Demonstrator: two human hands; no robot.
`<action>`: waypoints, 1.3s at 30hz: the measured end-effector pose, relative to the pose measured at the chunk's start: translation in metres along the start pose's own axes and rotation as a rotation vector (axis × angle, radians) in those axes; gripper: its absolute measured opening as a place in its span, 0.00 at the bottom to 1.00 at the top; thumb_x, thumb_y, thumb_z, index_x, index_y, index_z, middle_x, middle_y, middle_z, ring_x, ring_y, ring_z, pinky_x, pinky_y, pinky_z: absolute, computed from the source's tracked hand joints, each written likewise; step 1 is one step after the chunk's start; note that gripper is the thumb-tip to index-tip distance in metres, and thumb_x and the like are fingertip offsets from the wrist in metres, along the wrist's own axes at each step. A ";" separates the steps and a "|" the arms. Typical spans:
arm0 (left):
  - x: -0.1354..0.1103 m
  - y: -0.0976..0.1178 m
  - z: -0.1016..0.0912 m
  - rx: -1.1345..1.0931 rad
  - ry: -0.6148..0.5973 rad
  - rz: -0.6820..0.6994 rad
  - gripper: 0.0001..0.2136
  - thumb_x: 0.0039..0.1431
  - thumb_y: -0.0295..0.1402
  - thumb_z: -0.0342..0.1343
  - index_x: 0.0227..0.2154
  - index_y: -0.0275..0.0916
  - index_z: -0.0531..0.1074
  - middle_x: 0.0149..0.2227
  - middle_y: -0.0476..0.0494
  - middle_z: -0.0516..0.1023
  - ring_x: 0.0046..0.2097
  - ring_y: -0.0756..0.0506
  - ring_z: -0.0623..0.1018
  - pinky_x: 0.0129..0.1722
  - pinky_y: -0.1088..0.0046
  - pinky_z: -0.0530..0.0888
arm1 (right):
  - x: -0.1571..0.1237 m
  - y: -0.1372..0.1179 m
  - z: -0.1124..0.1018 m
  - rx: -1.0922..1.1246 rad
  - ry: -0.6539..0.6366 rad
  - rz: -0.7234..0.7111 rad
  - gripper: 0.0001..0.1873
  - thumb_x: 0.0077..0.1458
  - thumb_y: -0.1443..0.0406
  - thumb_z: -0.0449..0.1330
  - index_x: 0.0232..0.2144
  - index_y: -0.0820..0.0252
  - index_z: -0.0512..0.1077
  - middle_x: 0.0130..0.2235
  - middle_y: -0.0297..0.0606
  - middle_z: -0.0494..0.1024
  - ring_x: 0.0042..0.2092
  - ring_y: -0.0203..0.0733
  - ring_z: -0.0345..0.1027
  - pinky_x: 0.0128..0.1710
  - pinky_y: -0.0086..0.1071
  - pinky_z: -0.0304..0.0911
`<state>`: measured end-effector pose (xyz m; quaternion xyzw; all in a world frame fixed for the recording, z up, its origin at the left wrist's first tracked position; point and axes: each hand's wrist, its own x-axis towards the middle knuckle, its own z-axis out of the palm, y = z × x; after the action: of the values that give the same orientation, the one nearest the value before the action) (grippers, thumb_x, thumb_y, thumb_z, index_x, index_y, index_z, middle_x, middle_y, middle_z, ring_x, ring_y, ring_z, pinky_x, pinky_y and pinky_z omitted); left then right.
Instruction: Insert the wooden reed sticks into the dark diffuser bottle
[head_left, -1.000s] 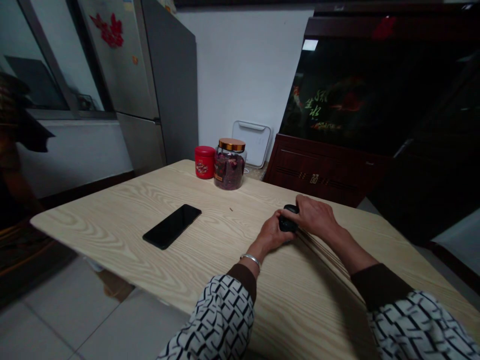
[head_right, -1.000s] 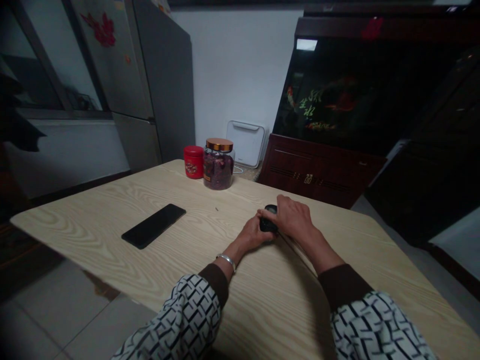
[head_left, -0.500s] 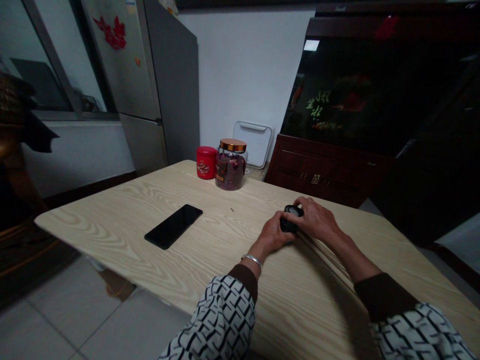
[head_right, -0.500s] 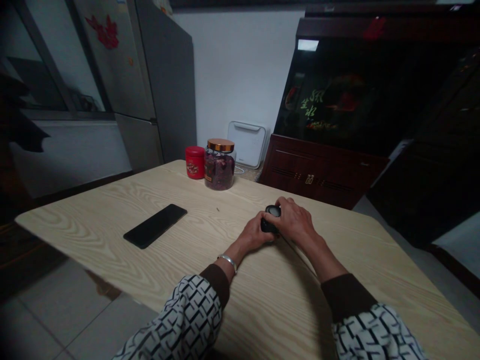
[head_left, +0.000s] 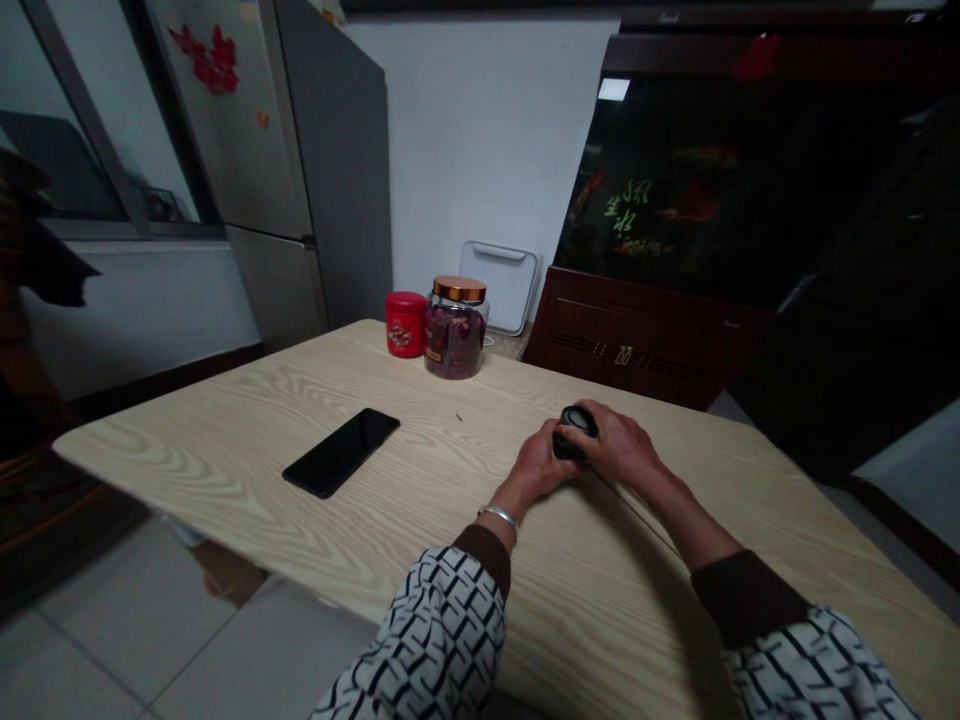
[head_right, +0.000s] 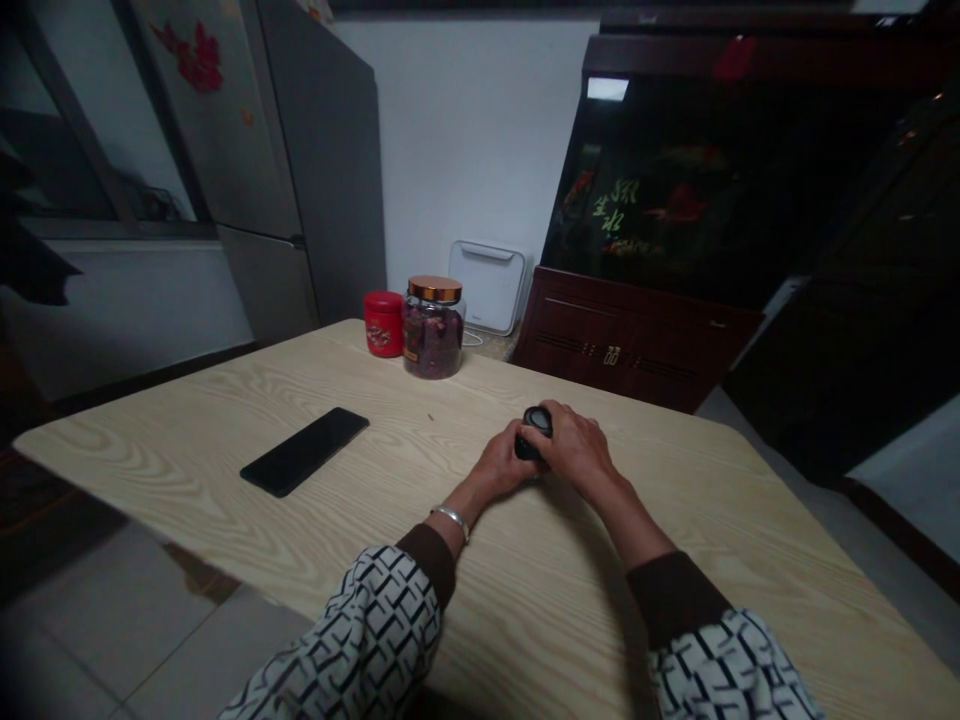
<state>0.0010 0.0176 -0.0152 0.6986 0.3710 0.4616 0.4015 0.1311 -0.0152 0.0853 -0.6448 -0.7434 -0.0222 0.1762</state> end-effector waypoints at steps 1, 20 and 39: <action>0.000 0.000 0.000 -0.019 -0.004 0.014 0.31 0.44 0.38 0.69 0.52 0.38 0.67 0.46 0.43 0.77 0.45 0.42 0.76 0.45 0.68 0.72 | -0.001 -0.001 0.001 0.023 0.001 -0.003 0.24 0.59 0.48 0.55 0.50 0.55 0.70 0.48 0.45 0.78 0.47 0.51 0.72 0.44 0.39 0.61; -0.067 0.177 -0.078 -0.181 -0.155 -0.014 0.28 0.59 0.59 0.49 0.19 0.39 0.58 0.19 0.54 0.57 0.22 0.53 0.57 0.23 0.76 0.53 | -0.088 -0.019 -0.090 1.123 -0.126 0.144 0.35 0.52 0.33 0.48 0.17 0.55 0.52 0.17 0.25 0.50 0.20 0.30 0.38 0.19 0.27 0.35; -0.071 0.212 -0.075 -0.821 -0.626 -0.201 0.36 0.47 0.74 0.33 0.14 0.41 0.47 0.12 0.55 0.45 0.16 0.54 0.49 0.17 0.76 0.52 | -0.098 -0.033 -0.121 1.800 -0.558 -0.201 0.40 0.50 0.29 0.37 0.15 0.56 0.50 0.14 0.24 0.49 0.16 0.27 0.37 0.17 0.25 0.37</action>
<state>-0.0601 -0.1144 0.1706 0.5494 0.0871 0.2973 0.7760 0.1374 -0.1452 0.1769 -0.1818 -0.5485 0.6993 0.4207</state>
